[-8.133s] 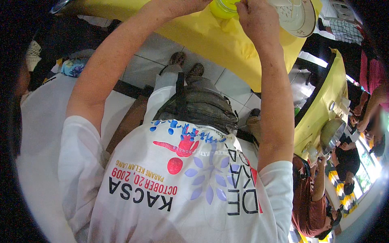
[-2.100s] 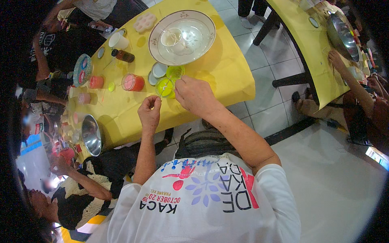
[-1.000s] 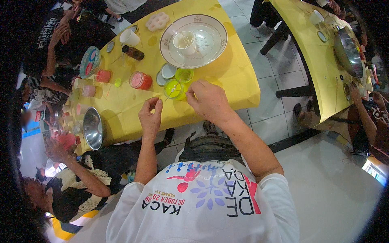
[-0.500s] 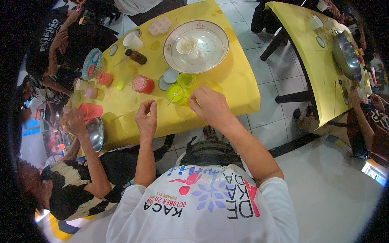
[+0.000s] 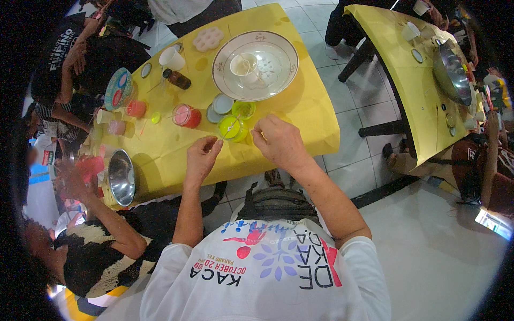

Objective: The person assembles candles by placing wicks into small containers filled with colored wax. They use a thin stick to adjust the wick position and ensure it is centered within the container. The person handles multiple containers and wicks, working at a table with other people.

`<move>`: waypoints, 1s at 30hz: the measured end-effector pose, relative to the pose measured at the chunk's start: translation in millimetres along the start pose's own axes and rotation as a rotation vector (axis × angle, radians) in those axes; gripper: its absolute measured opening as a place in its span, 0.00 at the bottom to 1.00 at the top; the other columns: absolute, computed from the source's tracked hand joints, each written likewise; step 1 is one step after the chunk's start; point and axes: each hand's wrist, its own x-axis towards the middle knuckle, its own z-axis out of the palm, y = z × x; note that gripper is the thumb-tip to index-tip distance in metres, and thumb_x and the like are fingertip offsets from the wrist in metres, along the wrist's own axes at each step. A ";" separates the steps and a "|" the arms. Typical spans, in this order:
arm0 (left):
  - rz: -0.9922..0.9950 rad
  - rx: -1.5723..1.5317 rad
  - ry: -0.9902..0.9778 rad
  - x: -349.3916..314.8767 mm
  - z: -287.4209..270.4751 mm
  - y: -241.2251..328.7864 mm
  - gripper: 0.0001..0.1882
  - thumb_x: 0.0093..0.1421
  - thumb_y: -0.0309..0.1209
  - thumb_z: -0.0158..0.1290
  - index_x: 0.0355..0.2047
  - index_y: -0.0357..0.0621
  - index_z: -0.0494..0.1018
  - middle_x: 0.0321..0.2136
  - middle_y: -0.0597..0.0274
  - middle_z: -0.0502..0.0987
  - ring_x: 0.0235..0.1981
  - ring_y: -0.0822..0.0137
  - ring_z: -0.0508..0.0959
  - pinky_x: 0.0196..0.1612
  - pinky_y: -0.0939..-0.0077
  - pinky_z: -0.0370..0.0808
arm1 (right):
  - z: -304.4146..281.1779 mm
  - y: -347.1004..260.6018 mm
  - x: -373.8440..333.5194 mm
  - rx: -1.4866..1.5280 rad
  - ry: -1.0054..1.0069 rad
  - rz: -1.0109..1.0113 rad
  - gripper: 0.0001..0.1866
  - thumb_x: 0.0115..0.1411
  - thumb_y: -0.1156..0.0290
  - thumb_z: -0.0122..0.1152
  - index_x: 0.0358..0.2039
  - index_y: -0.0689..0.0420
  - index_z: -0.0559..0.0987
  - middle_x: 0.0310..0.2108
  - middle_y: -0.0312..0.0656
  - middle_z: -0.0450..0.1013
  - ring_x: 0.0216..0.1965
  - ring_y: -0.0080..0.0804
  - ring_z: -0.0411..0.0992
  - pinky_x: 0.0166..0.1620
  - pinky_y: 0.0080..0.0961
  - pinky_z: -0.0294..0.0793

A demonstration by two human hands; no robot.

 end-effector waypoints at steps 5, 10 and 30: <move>-0.079 -0.085 -0.068 0.3 3.3 2.3 0.13 0.55 0.33 0.57 0.30 0.32 0.76 0.22 0.52 0.77 0.23 0.66 0.76 0.29 0.75 0.72 | 1.8 0.8 -3.0 0.016 0.008 -0.014 0.05 0.51 0.76 0.61 0.24 0.60 0.73 0.22 0.43 0.69 0.21 0.36 0.70 0.25 0.27 0.69; -0.070 -0.108 -0.031 1.0 7.6 -5.1 0.11 0.55 0.30 0.56 0.29 0.31 0.76 0.20 0.53 0.76 0.20 0.68 0.74 0.27 0.74 0.71 | 6.1 3.4 -4.1 0.032 0.018 -0.024 0.04 0.51 0.76 0.60 0.24 0.60 0.73 0.22 0.43 0.70 0.21 0.36 0.70 0.25 0.27 0.69; 0.056 -0.040 0.032 2.6 11.6 -13.4 0.11 0.56 0.31 0.56 0.30 0.32 0.76 0.22 0.57 0.77 0.22 0.72 0.74 0.28 0.78 0.71 | 4.8 2.5 -7.1 0.000 -0.019 -0.017 0.06 0.51 0.71 0.60 0.24 0.58 0.73 0.24 0.44 0.69 0.26 0.44 0.71 0.28 0.36 0.71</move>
